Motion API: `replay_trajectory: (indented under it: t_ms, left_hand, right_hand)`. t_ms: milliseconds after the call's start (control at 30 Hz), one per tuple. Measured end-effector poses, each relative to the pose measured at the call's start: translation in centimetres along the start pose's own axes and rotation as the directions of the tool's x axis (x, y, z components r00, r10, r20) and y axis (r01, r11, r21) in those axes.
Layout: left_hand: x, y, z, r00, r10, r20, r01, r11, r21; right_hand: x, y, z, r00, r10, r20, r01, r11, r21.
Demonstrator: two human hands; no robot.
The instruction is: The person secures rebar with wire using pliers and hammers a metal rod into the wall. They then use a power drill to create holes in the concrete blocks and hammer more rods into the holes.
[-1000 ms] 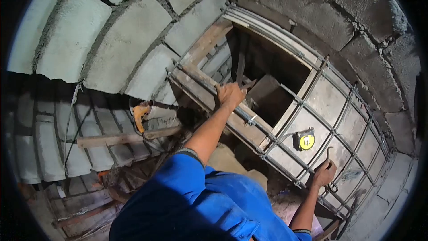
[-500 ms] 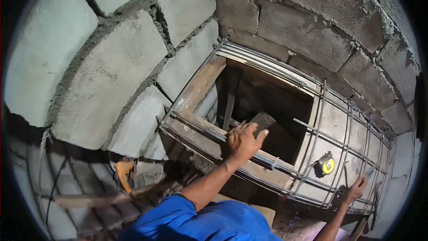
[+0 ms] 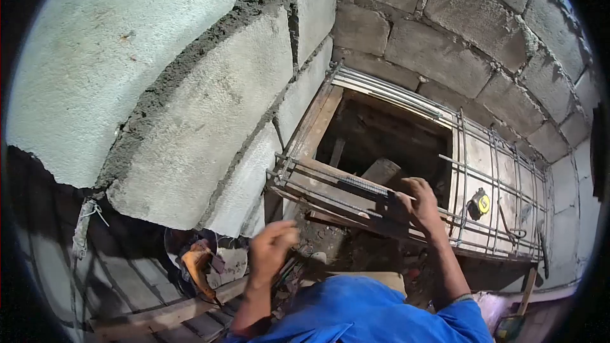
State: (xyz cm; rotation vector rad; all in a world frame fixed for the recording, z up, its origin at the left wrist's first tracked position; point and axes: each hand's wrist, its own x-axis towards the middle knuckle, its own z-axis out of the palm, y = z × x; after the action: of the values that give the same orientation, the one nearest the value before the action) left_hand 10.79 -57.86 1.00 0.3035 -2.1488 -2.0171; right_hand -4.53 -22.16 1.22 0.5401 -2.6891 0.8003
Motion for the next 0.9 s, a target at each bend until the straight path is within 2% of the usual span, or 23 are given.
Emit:
replay_trajectory:
  t_ms: [33,67,100,133,167,200,267,300,367,467,500,533,567,600,633,700,733,800,833,867,900]
  left_hand:
    - [-1.0,-0.8,-2.4,0.985,-0.065,-0.159,0.052,0.995,-0.089]
    - [-2.2,-0.3,-4.3,0.941,-0.077,-0.329,0.05,0.995,-0.09]
    - [-3.1,0.6,-6.1,0.878,-0.081,-0.471,0.096,0.995,0.008]
    - [-3.8,1.3,-8.0,0.832,-0.016,-0.555,0.144,0.971,0.189]
    - [-5.1,-3.4,-12.8,0.687,-0.037,-0.726,0.078,0.997,0.023]
    - [-5.5,-3.5,-13.9,0.608,-0.014,-0.794,0.065,0.997,0.033]
    - [-6.9,-7.4,-17.8,0.546,0.164,-0.821,0.291,0.882,0.37]
    - [-7.2,-9.0,-19.0,0.545,0.167,-0.821,0.291,0.881,0.372]
    - [-7.8,-12.2,-20.9,0.52,0.293,-0.803,0.576,0.574,0.582]
    - [-8.6,-18.5,-23.2,0.543,0.253,-0.801,0.622,0.52,0.586]
    - [-8.7,-18.0,-22.8,0.587,0.222,-0.779,0.656,0.434,0.618]
    - [-8.7,-19.9,-24.1,0.589,0.218,-0.778,0.656,0.434,0.618]
    - [-8.7,-23.6,-26.6,0.651,-0.029,-0.759,0.616,0.605,0.505]
    - [-9.1,-25.6,-28.0,0.702,-0.258,-0.663,0.59,0.733,0.339]
    - [-9.0,-25.3,-27.8,0.694,-0.262,-0.671,0.597,0.73,0.333]
    - [-8.5,-24.5,-28.0,0.75,-0.225,-0.622,0.615,0.582,0.532]
    - [-8.7,-24.7,-28.6,0.742,-0.224,-0.632,0.624,0.575,0.529]
    - [-8.0,-24.8,-29.0,0.704,-0.185,-0.686,0.547,0.758,0.356]
    - [-7.9,-24.5,-28.8,0.673,-0.156,-0.723,0.529,0.785,0.323]
    - [-7.8,-24.1,-28.9,0.674,-0.154,-0.722,0.527,0.785,0.325]
    - [-7.8,-23.5,-29.3,0.685,-0.157,-0.712,0.585,0.7,0.409]
  right_hand:
    - [-0.1,0.3,1.2,0.998,0.048,0.049,-0.05,0.998,0.024]
    - [-0.2,0.9,2.2,0.997,0.052,0.051,-0.053,0.998,0.021]
    - [-0.3,1.4,3.2,0.993,0.045,0.111,-0.04,0.998,-0.039]
    - [-0.6,1.5,3.7,0.983,0.042,0.176,-0.025,0.995,-0.095]
    - [-0.3,-0.3,3.3,0.985,0.0,0.17,0.033,0.981,-0.193]
    - [-0.3,0.1,3.8,0.99,0.01,0.138,0.015,0.983,-0.18]
    - [-0.3,-0.1,3.9,0.991,0.018,0.133,0.008,0.982,-0.191]
    - [-0.4,0.1,4.1,0.991,0.018,0.133,0.008,0.982,-0.188]
    - [-0.6,0.6,4.4,0.994,0.026,0.108,-0.002,0.976,-0.218]
    - [-0.6,0.5,4.5,0.993,0.058,0.106,-0.03,0.967,-0.253]
    - [-0.6,0.6,4.5,0.992,0.061,0.108,-0.032,0.966,-0.256]
    - [-0.6,0.7,4.7,0.992,0.055,0.116,-0.023,0.964,-0.265]
    - [-0.6,0.8,4.7,0.991,0.046,0.122,-0.011,0.962,-0.273]
    - [-0.6,0.8,4.6,0.991,0.043,0.127,-0.007,0.961,-0.275]
    - [-0.6,0.6,4.5,0.993,0.036,0.115,-0.004,0.963,-0.271]
    - [-0.6,0.9,4.9,0.993,0.031,0.111,0.002,0.959,-0.282]
    - [-0.7,1.2,5.0,0.993,0.033,0.114,0.0,0.96,-0.28]
    - [-0.8,1.3,5.1,0.994,0.029,0.102,0.0,0.961,-0.277]
    - [-0.8,1.1,5.1,0.994,0.029,0.101,0.0,0.962,-0.275]
    - [-0.7,0.9,4.9,0.993,0.038,0.109,-0.007,0.963,-0.27]
    - [-0.7,0.8,4.8,0.992,0.048,0.117,-0.015,0.964,-0.266]
